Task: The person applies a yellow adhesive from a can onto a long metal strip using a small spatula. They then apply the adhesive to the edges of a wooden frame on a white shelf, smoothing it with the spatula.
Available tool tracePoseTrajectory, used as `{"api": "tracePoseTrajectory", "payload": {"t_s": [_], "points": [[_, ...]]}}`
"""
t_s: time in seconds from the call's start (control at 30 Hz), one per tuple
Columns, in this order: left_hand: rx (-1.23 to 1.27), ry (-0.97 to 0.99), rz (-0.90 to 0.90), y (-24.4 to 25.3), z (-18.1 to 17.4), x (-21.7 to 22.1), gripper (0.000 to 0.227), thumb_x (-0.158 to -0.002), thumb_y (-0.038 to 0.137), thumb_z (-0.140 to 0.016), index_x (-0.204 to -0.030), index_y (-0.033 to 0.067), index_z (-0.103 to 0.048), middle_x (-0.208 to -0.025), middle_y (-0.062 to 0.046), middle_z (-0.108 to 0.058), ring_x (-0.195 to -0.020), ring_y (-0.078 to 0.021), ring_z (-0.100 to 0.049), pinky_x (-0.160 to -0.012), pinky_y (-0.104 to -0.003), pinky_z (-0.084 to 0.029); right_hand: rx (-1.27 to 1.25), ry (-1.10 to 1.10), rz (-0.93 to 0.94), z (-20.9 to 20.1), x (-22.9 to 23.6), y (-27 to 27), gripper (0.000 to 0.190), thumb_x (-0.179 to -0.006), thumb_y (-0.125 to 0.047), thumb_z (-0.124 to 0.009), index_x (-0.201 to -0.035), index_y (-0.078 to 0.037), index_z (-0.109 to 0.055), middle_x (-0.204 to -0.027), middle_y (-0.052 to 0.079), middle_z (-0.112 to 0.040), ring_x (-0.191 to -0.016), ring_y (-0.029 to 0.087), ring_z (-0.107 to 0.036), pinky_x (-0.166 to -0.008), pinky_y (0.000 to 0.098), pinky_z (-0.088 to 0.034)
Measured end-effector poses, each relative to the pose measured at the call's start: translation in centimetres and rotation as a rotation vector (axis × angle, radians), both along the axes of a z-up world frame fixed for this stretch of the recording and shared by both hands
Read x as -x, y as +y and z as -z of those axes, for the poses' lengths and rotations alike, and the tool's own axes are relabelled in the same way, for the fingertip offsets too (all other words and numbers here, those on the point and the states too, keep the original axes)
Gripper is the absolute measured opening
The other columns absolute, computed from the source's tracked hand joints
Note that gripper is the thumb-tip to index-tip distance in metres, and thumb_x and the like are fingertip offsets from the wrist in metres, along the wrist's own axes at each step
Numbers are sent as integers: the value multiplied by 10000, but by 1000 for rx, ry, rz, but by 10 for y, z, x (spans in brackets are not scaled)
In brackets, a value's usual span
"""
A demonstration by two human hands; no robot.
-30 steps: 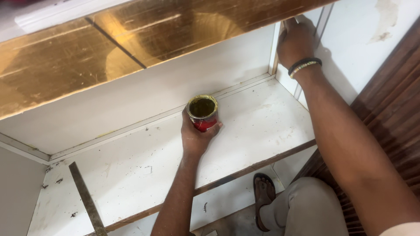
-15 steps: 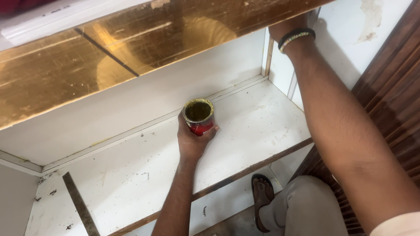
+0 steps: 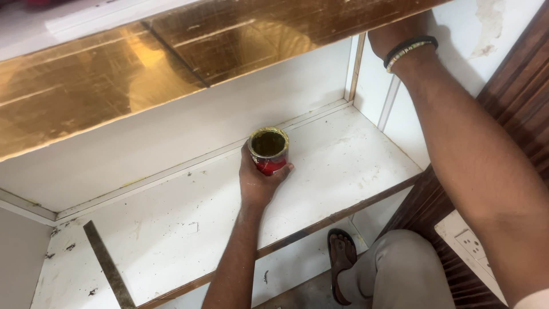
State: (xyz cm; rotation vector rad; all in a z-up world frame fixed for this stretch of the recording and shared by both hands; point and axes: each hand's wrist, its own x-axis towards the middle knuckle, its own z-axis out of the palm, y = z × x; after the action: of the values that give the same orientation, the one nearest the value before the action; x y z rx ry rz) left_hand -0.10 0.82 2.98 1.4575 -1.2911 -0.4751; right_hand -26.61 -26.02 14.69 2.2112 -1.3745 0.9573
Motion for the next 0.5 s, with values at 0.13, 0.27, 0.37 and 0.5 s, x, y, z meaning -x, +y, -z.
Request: {"api": "tracePoseTrajectory", "payload": {"t_s": [0.13,0.27,0.37,0.5], "points": [[6,-21,-21,2,1,0,966,-655,168,-958,-1427,50,-388,-1333,-153,-633,-1245,-293,-639,-1028,-398,-584,-197,100,67,-7,-11,16,227,-1024,-136,-629,-1025,81,-694,-882,178,-760,-1007,325,-672,-960,534,-494],[12,-41,-13,3,0,-1,982,-662,188,-967,-1436,47,-380,-1342,-162,-627,-1254,-295,-632,-1036,-397,-578,-393,-391,-36,6,-19,39,303,-1021,-182,-548,-1140,96,-567,-913,156,-720,-818,255,-701,-735,374,-569],[2,-11,-10,4,-1,0,960,-670,192,-958,-1431,51,-390,-1334,-159,-639,-1246,-290,-648,-1038,-393,-582,-460,-783,-176,12,-36,39,265,-1134,-159,-456,-1197,91,-519,-883,155,-710,-607,150,-727,-556,241,-590],[16,7,0,3,4,-2,955,-679,196,-949,-1439,56,-387,-1336,-151,-634,-1244,-283,-648,-1024,-397,-595,-486,-938,-201,16,-57,35,263,-1110,-180,-485,-1198,65,-520,-898,145,-716,-644,165,-734,-580,258,-596]]}}
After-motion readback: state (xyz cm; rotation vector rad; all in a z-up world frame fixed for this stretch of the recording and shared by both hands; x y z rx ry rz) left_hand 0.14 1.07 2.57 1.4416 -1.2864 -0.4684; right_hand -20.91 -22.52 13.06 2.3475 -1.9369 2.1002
